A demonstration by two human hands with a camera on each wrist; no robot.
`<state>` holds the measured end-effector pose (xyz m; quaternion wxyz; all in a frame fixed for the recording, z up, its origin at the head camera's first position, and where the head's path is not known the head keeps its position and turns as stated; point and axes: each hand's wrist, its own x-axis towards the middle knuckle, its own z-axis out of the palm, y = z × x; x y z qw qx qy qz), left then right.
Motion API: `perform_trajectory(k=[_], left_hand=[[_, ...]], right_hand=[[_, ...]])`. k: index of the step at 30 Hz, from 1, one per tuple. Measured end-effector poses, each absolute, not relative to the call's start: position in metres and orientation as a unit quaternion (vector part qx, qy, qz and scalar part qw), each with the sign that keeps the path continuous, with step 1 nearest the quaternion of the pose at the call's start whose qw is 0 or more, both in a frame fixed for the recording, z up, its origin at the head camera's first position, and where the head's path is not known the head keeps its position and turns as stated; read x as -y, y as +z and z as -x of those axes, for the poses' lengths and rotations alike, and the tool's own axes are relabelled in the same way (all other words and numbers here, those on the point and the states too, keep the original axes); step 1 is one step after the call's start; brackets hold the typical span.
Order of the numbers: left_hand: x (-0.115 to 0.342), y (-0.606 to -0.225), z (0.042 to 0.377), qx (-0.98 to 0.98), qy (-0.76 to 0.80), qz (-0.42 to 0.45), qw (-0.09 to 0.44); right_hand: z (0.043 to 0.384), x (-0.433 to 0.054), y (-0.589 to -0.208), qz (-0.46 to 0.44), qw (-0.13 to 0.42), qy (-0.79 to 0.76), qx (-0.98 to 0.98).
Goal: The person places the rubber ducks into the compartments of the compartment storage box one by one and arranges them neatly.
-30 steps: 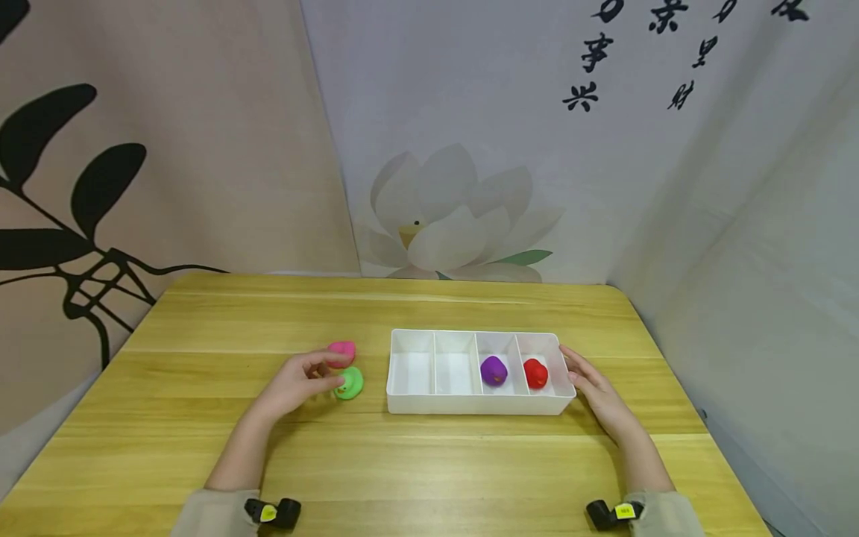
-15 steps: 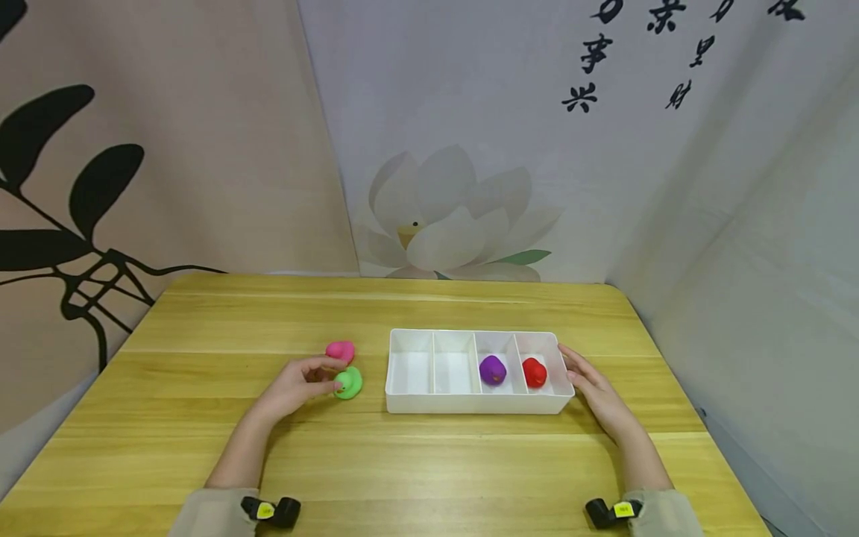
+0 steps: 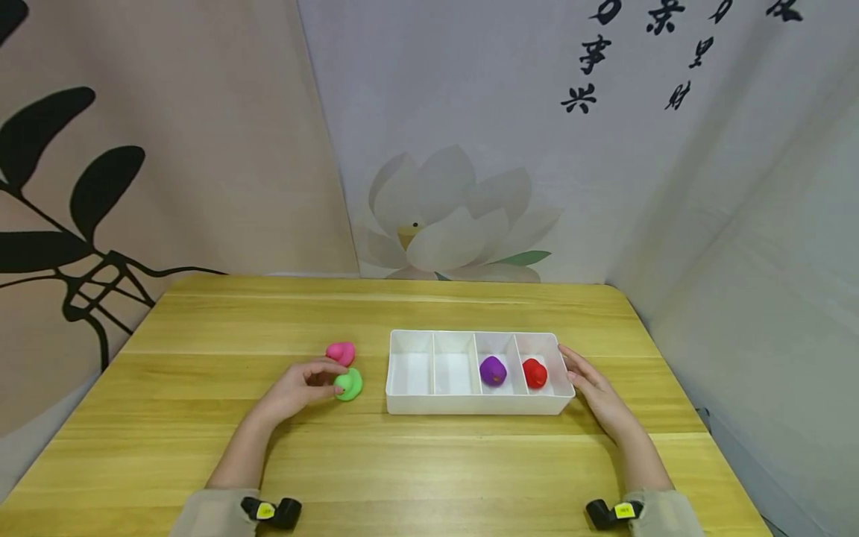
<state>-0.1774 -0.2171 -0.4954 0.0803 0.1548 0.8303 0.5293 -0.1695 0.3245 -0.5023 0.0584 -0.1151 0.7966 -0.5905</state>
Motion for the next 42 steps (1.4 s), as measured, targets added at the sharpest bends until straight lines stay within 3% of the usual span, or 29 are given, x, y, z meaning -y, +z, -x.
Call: perform_trajectory(k=[21,37,42], left_hand=[[0.21,-0.488,0.178,-0.823,0.547,-0.141,0.049],[0.19,-0.436,0.158,-0.824,0.541,-0.167,0.029],[0.188,-0.438,0.161,-0.822,0.544,-0.167,0.019]], right_hand=[[0.169,-0.325,-0.503,0.111,0.057,-0.593,-0.796],[0.169,-0.324,-0.504,0.121,0.049,-0.595,-0.793],[0.169,-0.323,-0.503,0.117,0.051,-0.593,-0.795]])
